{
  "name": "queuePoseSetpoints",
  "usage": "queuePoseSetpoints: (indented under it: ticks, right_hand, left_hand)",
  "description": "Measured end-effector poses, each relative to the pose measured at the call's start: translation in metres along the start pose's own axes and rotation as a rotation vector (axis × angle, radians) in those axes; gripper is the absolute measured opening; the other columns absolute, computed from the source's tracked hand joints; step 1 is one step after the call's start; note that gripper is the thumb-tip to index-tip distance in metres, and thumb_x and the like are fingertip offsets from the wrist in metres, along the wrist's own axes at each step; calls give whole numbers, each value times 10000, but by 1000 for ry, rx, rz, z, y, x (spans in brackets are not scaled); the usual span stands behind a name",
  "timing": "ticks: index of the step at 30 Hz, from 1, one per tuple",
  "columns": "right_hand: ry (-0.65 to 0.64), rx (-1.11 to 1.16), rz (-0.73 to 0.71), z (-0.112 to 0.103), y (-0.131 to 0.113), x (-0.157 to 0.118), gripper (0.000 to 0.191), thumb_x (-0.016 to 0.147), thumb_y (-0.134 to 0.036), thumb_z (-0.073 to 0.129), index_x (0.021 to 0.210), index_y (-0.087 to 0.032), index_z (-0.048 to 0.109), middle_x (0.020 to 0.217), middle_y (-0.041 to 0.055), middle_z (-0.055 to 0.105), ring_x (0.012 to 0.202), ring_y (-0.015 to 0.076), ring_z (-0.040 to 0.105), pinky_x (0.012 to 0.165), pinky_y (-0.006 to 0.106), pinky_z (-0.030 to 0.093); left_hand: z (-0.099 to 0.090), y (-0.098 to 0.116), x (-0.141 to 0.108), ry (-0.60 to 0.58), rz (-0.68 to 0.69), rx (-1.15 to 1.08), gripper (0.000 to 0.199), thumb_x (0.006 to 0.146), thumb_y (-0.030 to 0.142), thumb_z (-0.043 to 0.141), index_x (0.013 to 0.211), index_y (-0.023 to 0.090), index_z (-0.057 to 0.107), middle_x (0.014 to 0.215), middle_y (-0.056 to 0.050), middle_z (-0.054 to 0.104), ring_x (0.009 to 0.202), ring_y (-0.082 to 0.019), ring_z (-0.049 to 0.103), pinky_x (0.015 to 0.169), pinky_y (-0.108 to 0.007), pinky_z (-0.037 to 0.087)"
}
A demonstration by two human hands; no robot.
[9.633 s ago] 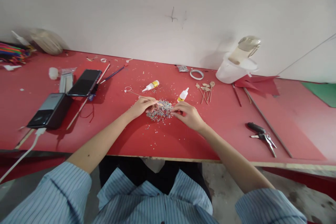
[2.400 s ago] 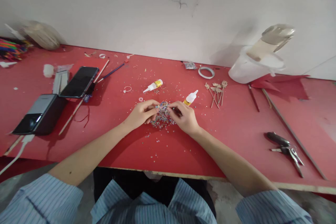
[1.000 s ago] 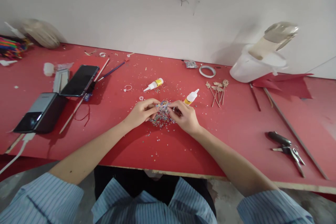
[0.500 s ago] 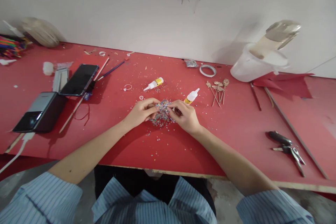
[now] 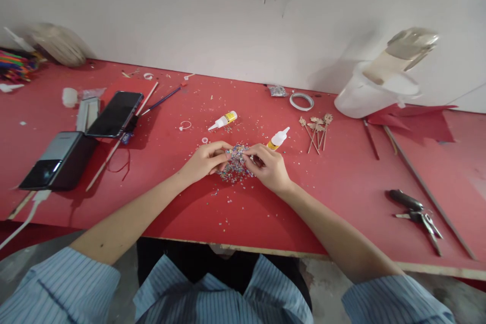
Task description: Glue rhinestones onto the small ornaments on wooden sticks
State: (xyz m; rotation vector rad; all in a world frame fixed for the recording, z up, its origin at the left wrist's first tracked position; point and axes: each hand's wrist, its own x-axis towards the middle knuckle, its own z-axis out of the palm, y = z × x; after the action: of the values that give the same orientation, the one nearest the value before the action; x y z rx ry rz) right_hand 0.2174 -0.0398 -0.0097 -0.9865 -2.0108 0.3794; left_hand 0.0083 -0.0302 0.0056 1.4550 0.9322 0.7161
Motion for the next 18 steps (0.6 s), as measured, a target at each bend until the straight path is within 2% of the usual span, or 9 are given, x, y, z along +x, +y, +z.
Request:
queuePoseSetpoints:
  ticks: [4, 9, 12, 18]
  right_hand:
    - [26, 30, 14, -1, -3, -1, 49, 868, -227, 565, 876, -205, 608, 771, 24, 626, 563, 95, 491, 540, 245, 413]
    - [50, 114, 181, -3, -5, -1, 64, 876, -251, 546, 904, -199, 569, 718, -3, 583, 559, 94, 489, 534, 238, 400]
    - [-13, 143, 241, -4, -6, 1, 104, 914, -282, 490, 903, -192, 541, 701, -10, 548, 568, 93, 474, 534, 231, 384]
    - [-156, 194, 255, -1, -6, 1, 211, 931, -330, 470, 775, -190, 491, 629, -38, 424, 549, 84, 386, 514, 225, 326]
  left_hand:
    - [-3, 5, -1, -50, -21, 17, 159, 877, 276, 544, 980, 168, 600, 510, 52, 532, 360, -39, 364, 365, -168, 265]
    - [-7, 10, -3, -123, -49, 65, 160, 868, 282, 542, 932, 147, 600, 501, 47, 537, 345, -38, 360, 361, -170, 266]
    - [-8, 10, -3, -163, -49, 89, 200, 869, 294, 547, 983, 141, 608, 515, 40, 553, 346, -39, 361, 361, -171, 272]
    - [-10, 10, -3, -206, -88, 70, 254, 864, 299, 566, 1041, 128, 630, 540, 28, 562, 369, -37, 371, 365, -163, 282]
